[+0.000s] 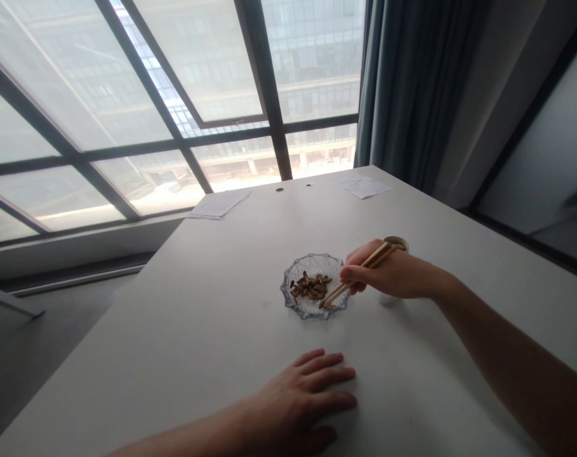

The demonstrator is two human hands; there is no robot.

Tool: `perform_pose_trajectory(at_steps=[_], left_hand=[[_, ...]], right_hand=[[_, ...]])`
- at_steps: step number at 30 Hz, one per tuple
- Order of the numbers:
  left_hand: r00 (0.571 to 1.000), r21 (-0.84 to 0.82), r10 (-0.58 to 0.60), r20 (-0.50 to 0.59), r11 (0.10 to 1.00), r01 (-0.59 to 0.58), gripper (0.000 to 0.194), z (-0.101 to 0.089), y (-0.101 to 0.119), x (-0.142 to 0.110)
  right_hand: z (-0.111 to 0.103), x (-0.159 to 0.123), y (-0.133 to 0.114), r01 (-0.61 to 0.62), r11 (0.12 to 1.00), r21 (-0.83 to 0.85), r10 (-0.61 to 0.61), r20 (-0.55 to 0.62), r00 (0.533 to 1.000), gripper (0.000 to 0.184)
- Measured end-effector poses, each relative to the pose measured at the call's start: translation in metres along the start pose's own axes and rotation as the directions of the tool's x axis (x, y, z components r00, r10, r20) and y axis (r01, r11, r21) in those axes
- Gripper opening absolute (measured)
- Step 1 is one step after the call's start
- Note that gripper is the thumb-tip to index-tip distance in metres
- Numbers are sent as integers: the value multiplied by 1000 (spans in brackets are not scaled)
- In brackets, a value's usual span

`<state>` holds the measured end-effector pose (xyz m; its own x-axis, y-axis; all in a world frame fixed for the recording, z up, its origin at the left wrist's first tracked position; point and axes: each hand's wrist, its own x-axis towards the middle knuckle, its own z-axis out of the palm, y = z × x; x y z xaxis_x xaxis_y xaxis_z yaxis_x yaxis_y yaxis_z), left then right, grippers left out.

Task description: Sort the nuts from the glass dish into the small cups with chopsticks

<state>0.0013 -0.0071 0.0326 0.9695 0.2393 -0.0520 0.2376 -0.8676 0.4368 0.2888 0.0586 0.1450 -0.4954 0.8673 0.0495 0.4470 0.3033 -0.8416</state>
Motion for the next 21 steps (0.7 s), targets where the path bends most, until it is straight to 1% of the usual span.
perform_pose_trajectory(at_steps=[3,8,10,15,16,19,21], left_hand=[[1000,-4,3,9,1000,-3,59,-1,0,0],[1000,-29,11,-15,1000,-11,59,-1,0,-1],[1000,-29,10,-13,1000,-11,59,-1,0,-1],[1000,-28,8,-6,1000,-8,60,-3,1,0],[1000,-25,7,-4,1000,-7,60,-3,1,0],[1000,-6,4,12,1000,-4,58,-4,2,1],[1000,2,3,23,1000,-3,56,-4,2,0]], right_hand=[[1,0,0,-14,999,-47,16,47,999,50],[6,5,2,38,995,-96,-44,-57,997,53],[4,4,1,54,995,-85,-60,-70,996,52],[2,2,1,2,997,-73,-1,13,1000,51],[3,2,1,4,996,-84,-3,4,1000,52],[5,4,2,36,992,-120,-45,-69,997,54],[3,4,2,35,994,-103,-47,-116,992,54]])
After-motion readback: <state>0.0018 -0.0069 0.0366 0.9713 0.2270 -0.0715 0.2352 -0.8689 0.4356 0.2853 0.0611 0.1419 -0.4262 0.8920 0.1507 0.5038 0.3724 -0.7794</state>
